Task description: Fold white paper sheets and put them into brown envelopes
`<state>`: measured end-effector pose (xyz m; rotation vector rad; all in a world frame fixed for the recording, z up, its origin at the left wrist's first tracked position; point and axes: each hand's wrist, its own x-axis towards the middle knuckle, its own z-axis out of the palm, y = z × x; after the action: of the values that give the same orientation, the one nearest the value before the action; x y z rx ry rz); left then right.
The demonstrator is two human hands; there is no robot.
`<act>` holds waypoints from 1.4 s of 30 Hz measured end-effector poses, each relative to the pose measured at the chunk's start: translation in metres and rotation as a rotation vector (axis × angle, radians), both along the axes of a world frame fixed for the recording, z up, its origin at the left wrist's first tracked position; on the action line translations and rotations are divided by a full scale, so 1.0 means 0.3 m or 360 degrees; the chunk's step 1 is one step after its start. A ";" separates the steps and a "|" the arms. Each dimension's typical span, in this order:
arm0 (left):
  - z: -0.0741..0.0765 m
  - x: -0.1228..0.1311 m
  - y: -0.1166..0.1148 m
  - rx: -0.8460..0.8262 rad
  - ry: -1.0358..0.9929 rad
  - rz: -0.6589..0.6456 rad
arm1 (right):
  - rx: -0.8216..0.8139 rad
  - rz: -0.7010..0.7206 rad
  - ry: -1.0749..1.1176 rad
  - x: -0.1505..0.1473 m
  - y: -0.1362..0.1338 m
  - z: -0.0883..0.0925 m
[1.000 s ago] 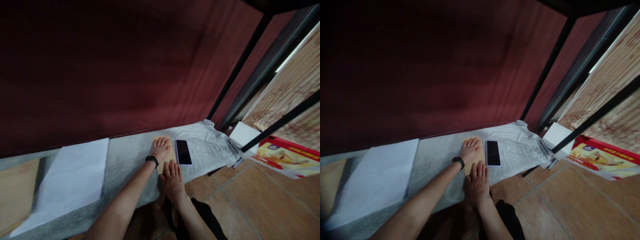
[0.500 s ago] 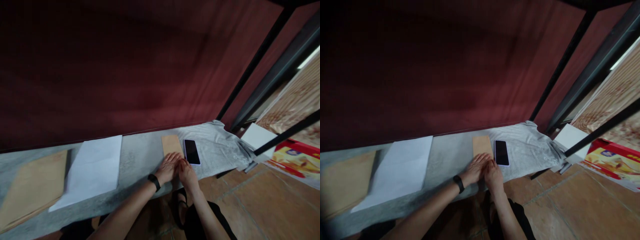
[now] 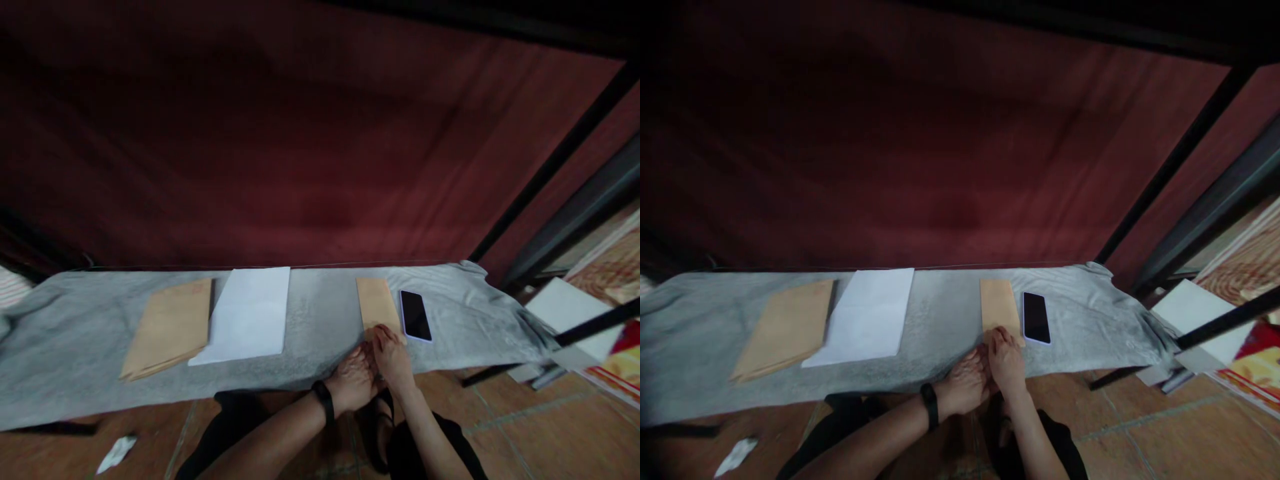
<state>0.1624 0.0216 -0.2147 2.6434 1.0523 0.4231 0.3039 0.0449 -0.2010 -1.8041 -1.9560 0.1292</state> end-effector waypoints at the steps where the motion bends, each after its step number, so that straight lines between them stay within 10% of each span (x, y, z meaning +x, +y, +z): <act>1: 0.010 -0.011 0.000 -0.0001 0.0001 -0.0033 | 0.0001 -0.0007 -0.0004 -0.005 -0.002 -0.001; 5: 0.073 -0.110 0.027 -0.0002 -0.0013 -0.0125 | 0.0042 0.0028 -0.0015 -0.001 -0.003 -0.018; 13: 0.145 -0.416 0.113 0.0054 0.0211 0.1039 | 0.0100 0.0046 0.0000 0.037 0.014 -0.078; 18: 0.128 -0.519 0.099 -0.0176 0.0402 0.1398 | 0.0057 0.0102 0.0122 0.035 0.035 -0.089; 32: 0.164 -0.528 0.069 -0.0063 0.0544 0.1323 | -0.0480 0.0564 0.0628 -0.258 0.120 0.050; 42: 0.219 -0.479 0.047 0.0055 0.0453 0.1254 | -0.0830 0.0342 0.1549 -0.408 0.135 0.021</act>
<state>0.0188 0.0358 -0.1490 2.2486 2.1857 0.2010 0.1815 0.0853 -0.1946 -1.3415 -1.4160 1.4008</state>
